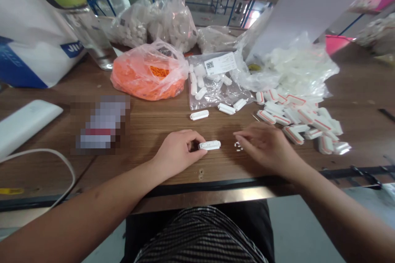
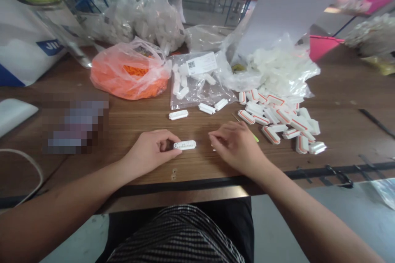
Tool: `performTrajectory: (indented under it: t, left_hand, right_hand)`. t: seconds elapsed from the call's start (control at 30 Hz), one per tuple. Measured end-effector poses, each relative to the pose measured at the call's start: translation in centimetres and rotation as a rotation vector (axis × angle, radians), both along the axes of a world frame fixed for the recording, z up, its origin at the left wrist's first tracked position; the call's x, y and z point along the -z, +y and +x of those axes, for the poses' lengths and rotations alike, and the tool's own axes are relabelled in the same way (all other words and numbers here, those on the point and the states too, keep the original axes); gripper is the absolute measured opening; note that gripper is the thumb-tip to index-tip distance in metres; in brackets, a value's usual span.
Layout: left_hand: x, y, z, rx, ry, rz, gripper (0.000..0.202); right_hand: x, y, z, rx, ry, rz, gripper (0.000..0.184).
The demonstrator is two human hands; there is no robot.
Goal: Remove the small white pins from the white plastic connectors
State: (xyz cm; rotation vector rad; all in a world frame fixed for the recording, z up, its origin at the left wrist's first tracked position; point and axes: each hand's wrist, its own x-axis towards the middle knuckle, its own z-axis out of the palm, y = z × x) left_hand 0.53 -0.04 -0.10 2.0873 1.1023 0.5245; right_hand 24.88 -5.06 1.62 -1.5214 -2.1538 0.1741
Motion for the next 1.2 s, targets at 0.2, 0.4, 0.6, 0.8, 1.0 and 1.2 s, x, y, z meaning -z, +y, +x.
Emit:
performTrajectory:
  t: [0.2, 0.4, 0.6, 0.8, 1.0, 1.2]
  left_hand:
    - [0.0, 0.1, -0.1, 0.011, 0.021, 0.019, 0.011]
    - [-0.1, 0.1, -0.1, 0.009, 0.037, 0.030, 0.011]
    - [0.0, 0.2, -0.1, 0.013, 0.037, 0.032, 0.011]
    - [0.0, 0.2, -0.1, 0.019, 0.037, 0.033, 0.010]
    - [-0.2, 0.1, -0.1, 0.017, 0.043, 0.025, 0.010]
    - [-0.2, 0.1, -0.1, 0.014, 0.040, 0.023, 0.010]
  right_hand:
    - [0.3, -0.2, 3.7, 0.154, 0.119, -0.397, 0.015]
    - [0.3, -0.5, 3.4, 0.045, 0.107, -0.395, 0.018]
    - [0.2, -0.4, 3.1, 0.147, -0.056, -0.342, 0.019]
    - [0.2, -0.4, 3.7, 0.268, 0.072, -0.441, 0.022]
    - [0.3, -0.2, 3.7, 0.007, 0.140, -0.434, 0.018]
    - [0.2, -0.4, 3.0, 0.203, 0.065, -0.410, 0.018]
